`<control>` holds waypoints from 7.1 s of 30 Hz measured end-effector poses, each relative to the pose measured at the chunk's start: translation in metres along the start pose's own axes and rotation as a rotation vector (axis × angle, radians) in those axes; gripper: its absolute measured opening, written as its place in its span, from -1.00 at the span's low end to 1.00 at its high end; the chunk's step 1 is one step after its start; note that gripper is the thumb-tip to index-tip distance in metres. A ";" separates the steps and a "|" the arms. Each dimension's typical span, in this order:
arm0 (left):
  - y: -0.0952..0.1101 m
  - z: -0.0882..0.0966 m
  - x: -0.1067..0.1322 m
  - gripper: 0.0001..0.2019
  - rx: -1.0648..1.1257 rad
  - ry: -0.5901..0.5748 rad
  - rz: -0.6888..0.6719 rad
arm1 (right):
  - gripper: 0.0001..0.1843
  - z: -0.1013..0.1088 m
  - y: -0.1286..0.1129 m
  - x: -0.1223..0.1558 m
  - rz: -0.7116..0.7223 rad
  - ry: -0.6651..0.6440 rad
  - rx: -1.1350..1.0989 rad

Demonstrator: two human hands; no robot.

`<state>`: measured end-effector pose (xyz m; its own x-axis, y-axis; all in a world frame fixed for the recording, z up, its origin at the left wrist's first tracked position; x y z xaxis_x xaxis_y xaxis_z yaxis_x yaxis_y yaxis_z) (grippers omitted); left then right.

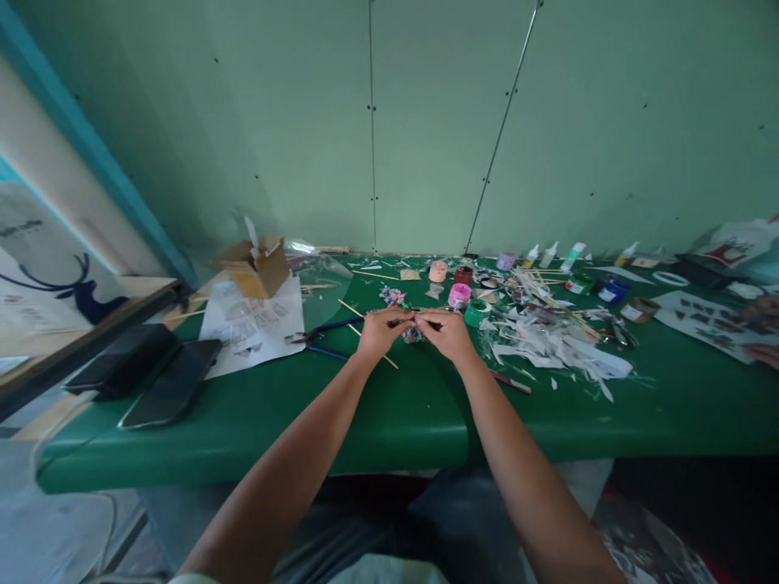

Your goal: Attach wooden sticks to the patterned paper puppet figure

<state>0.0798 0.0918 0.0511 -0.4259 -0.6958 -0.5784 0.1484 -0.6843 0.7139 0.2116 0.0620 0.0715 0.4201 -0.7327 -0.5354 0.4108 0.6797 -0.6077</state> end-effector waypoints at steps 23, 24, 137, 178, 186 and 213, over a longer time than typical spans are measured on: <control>0.006 -0.002 0.001 -0.87 -0.111 -0.013 -0.028 | -0.68 -0.003 0.008 0.000 -0.101 -0.039 0.089; 0.006 -0.003 0.001 -0.87 -0.118 -0.014 -0.028 | -0.68 -0.003 0.008 0.000 -0.102 -0.035 0.087; 0.039 -0.017 0.003 -0.83 -0.697 -0.165 -0.128 | -0.76 -0.015 0.031 0.001 -0.265 -0.261 -0.158; -0.001 -0.007 0.007 -0.82 -0.030 -0.014 0.155 | -0.66 -0.004 0.043 0.005 -0.317 -0.138 -0.241; 0.002 -0.008 0.007 -0.86 -0.071 -0.025 0.125 | -0.69 0.000 0.034 0.004 -0.264 -0.108 -0.260; -0.001 -0.005 0.007 -0.84 -0.193 -0.042 0.143 | -0.83 0.012 0.016 0.001 -0.149 -0.058 -0.095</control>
<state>0.0814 0.0862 0.0443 -0.4240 -0.7819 -0.4570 0.3760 -0.6111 0.6965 0.2286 0.0720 0.0683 0.4075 -0.8200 -0.4020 0.3950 0.5552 -0.7319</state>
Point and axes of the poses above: each hand's wrist, its own x-axis away from the middle knuckle, its own z-axis out of the back of the hand, y = z × x, the point moved 10 cm from there along -x, towards the middle knuckle, and after that the axes turned 14 degrees about -y, right-handed, at the moved point
